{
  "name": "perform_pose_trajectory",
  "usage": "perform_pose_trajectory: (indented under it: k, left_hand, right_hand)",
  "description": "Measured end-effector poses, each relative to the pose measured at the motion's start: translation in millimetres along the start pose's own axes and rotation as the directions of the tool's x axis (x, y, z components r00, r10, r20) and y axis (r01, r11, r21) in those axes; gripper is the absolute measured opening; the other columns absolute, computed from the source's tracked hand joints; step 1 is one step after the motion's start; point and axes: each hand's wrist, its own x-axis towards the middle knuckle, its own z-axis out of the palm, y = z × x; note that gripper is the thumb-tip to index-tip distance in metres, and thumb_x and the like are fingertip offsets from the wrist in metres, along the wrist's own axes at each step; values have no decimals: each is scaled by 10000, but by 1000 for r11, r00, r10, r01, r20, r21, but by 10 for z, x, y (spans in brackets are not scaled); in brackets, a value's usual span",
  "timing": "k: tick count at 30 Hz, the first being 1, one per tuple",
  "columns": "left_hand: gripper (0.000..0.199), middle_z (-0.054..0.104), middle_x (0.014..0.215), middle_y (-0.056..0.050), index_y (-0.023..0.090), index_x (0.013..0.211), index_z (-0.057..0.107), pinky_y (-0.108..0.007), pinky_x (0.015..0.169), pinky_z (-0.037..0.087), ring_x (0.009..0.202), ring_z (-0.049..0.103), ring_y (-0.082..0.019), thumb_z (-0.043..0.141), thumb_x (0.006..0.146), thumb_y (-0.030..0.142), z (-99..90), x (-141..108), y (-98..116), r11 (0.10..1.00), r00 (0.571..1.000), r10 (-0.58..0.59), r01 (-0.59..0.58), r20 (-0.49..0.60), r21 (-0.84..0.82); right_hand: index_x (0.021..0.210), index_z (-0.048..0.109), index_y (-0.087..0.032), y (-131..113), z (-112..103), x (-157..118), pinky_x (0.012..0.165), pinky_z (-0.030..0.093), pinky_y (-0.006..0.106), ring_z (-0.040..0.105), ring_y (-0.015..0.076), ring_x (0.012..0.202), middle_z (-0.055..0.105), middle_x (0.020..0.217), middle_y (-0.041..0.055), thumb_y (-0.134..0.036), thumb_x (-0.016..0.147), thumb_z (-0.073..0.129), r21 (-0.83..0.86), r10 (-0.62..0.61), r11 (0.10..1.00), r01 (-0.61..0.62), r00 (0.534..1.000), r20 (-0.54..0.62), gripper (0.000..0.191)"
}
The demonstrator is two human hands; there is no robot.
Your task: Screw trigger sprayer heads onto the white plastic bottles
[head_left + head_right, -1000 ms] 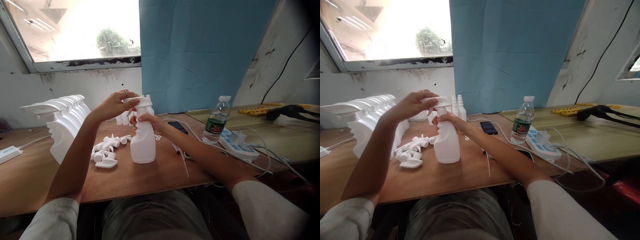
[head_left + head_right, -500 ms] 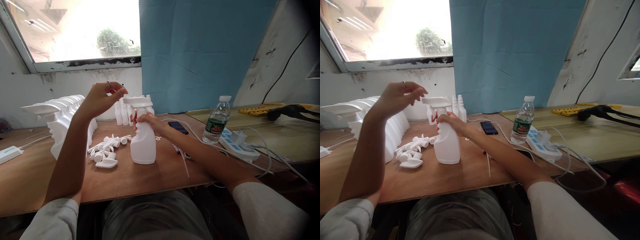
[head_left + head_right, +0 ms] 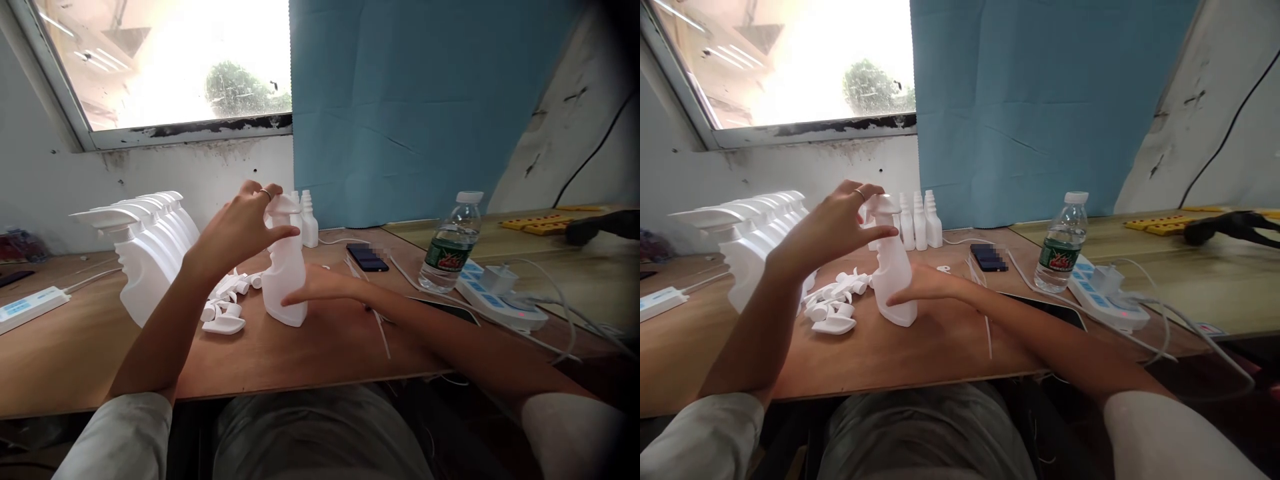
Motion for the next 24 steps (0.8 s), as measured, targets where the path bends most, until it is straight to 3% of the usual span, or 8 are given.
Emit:
perform_pose_trajectory:
  k: [3,6,10,13,16,20,22,24]
  left_hand:
    - [747,389,1386,-129,296,1353,449,-414,806,520,1031,586,-339,780,723,521,93,-6,18,997,998,-43,45,35,-66]
    - [919,257,1495,-137,344,1455,261,-447,821,517,1137,533,-392,787,723,521,246,77,13,981,997,-66,71,30,-181]
    - [1091,199,1532,-163,331,1505,57,-446,898,492,1241,473,-372,784,717,535,599,248,-37,934,999,-43,51,32,-353]
    - [1065,367,1438,-185,238,1475,200,-426,924,487,1224,490,-343,809,653,532,913,330,-74,911,985,5,67,172,-407]
    - [839,512,1277,-151,191,1295,440,-403,852,506,1114,553,-323,794,621,542,1105,369,-116,927,976,-3,84,216,-365]
    - [805,522,1250,-147,185,1286,414,-422,853,490,1113,553,-346,795,632,460,1065,479,-341,969,991,-133,129,-6,-212]
    - [852,495,1285,-165,179,1343,327,-468,897,472,1184,504,-377,777,665,433,991,589,-579,964,953,-249,228,-173,-136]
    - [847,467,1316,-190,161,1342,305,-523,939,445,1226,461,-405,764,684,435,946,720,-882,934,896,-356,345,-264,-91]
  right_hand:
    - [1073,701,-192,82,13,-85,883,514,459,651,300,1013,723,1047,73,-300,660,810,-69,80,994,-81,997,-17,441]
    - [1002,714,-165,167,-25,-64,836,525,427,668,289,966,729,1024,90,-322,699,776,-68,56,995,-71,976,-209,347]
    - [940,676,-148,300,-143,27,583,513,325,659,228,703,711,820,81,-397,715,752,-14,27,999,-39,870,-492,344]
    - [882,635,-156,405,-229,60,433,419,263,571,172,510,638,647,33,-378,719,729,-35,23,998,-52,829,-559,291]
    - [892,598,-170,468,-281,66,412,399,243,560,158,485,625,651,16,-352,690,747,-71,2,996,-52,823,-567,309]
    - [1217,491,-214,413,-312,59,539,483,261,612,120,589,645,1128,84,-366,731,724,-97,-109,993,69,844,-525,561]
    - [1280,426,-223,354,-317,45,597,499,270,617,101,618,563,1279,106,-358,773,680,-141,-162,985,103,840,-517,583]
    - [1269,411,-214,312,-318,27,610,500,274,609,93,605,555,1268,105,-340,805,633,-165,-166,982,94,850,-501,529]
